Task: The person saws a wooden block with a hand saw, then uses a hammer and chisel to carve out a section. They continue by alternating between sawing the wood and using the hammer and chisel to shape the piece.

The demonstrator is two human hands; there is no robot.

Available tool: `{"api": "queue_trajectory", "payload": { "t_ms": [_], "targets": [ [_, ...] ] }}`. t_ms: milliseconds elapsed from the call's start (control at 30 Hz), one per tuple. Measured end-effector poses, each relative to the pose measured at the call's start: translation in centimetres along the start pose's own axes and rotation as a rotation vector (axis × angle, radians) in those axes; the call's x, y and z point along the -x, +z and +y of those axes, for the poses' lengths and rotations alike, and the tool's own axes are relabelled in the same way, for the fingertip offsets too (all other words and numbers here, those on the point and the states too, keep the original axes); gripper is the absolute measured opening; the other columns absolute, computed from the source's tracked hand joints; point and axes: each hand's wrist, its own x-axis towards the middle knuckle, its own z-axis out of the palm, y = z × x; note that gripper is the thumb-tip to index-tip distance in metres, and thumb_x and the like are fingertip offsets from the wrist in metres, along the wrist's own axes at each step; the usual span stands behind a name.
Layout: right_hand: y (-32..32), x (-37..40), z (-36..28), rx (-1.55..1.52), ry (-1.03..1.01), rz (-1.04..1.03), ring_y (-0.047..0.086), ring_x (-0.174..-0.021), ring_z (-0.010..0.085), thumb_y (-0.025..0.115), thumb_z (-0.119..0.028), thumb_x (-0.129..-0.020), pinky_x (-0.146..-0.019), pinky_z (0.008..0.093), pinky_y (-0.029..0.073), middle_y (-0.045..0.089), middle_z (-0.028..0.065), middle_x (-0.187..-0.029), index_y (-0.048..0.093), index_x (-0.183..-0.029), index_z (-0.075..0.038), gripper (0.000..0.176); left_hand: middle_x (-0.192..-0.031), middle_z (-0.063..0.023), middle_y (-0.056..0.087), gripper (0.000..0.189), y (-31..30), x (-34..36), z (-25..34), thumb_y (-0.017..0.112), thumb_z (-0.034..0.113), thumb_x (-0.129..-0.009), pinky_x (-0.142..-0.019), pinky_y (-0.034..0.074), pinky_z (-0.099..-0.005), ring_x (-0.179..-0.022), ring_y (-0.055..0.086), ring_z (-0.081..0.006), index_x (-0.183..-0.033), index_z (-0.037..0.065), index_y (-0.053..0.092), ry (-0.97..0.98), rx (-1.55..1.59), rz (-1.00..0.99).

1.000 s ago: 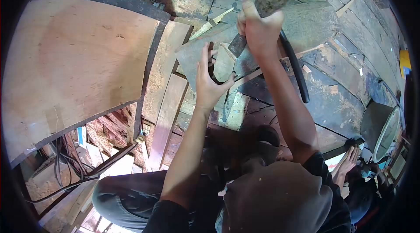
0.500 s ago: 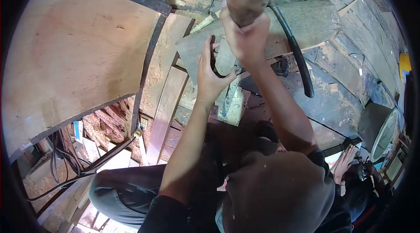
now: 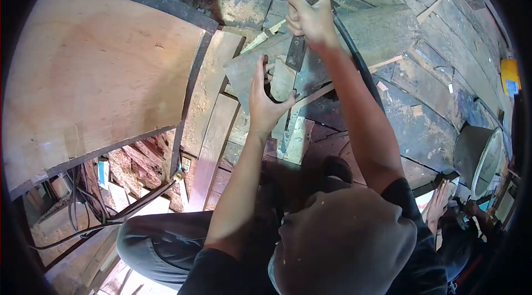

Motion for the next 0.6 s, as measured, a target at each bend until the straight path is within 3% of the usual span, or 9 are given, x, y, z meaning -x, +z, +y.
{"api": "queue_trajectory", "payload": {
  "t_ms": [233, 300, 367, 433, 600],
  "targets": [
    [-0.2, 0.4, -0.4, 0.000, 0.010, 0.005, 0.027, -0.038, 0.0050, 0.059, -0.008, -0.093, -0.037, 0.0254, 0.017, 0.034, -0.0043, -0.050, 0.039, -0.057, -0.010, 0.040, -0.122, -0.0128, 0.059, 0.110, -0.1, 0.1, -0.1, 0.082, 0.011, -0.059, -0.094, 0.044, -0.0385, -0.100, 0.053, -0.0261, -0.152, 0.003, 0.024, 0.031, -0.023, -0.018],
    [-0.6, 0.2, -0.4, 0.005, -0.004, 0.047, 0.027, -0.037, 0.0049, 0.059, -0.008, -0.092, -0.037, 0.0254, 0.017, 0.033, -0.0044, -0.049, 0.039, -0.057, -0.010, 0.041, -0.121, -0.0112, 0.059, 0.108, -0.1, 0.0, 0.0, 0.081, 0.008, -0.061, -0.096, 0.046, -0.0345, -0.101, 0.058, -0.0220, -0.151, 0.001, 0.023, 0.044, -0.038, -0.025],
    [-1.1, -0.1, -0.1, -0.027, 0.035, 0.028, 0.026, -0.037, 0.0050, 0.060, -0.009, -0.092, -0.037, 0.0255, 0.017, 0.033, -0.0045, -0.050, 0.039, -0.058, -0.011, 0.040, -0.121, -0.0122, 0.060, 0.109, -0.1, -0.1, 0.1, 0.082, 0.013, -0.060, -0.094, 0.044, -0.0384, -0.098, 0.054, -0.0265, -0.152, 0.004, 0.024, 0.019, 0.007, -0.023],
    [-1.2, -0.5, 0.0, -0.037, 0.047, 0.023, 0.026, -0.037, 0.0049, 0.060, -0.009, -0.092, -0.037, 0.0256, 0.017, 0.033, -0.0047, -0.050, 0.039, -0.059, -0.011, 0.038, -0.123, -0.0122, 0.059, 0.109, -0.3, -0.1, 0.3, 0.081, 0.007, -0.061, -0.096, 0.046, -0.0342, -0.099, 0.058, -0.0207, -0.152, 0.002, 0.022, 0.012, -0.001, -0.064],
    [-1.5, -2.1, 0.7, -0.004, 0.139, -0.024, 0.025, -0.038, 0.0044, 0.060, -0.011, -0.091, -0.037, 0.0254, 0.017, 0.034, -0.0056, -0.051, 0.040, -0.062, -0.011, 0.036, -0.123, -0.0129, 0.060, 0.110, -0.8, -0.3, 0.2, 0.080, 0.005, -0.061, -0.094, 0.047, -0.0341, -0.096, 0.058, -0.0200, -0.153, 0.003, 0.020, 0.049, -0.017, -0.130]
  ]
}}
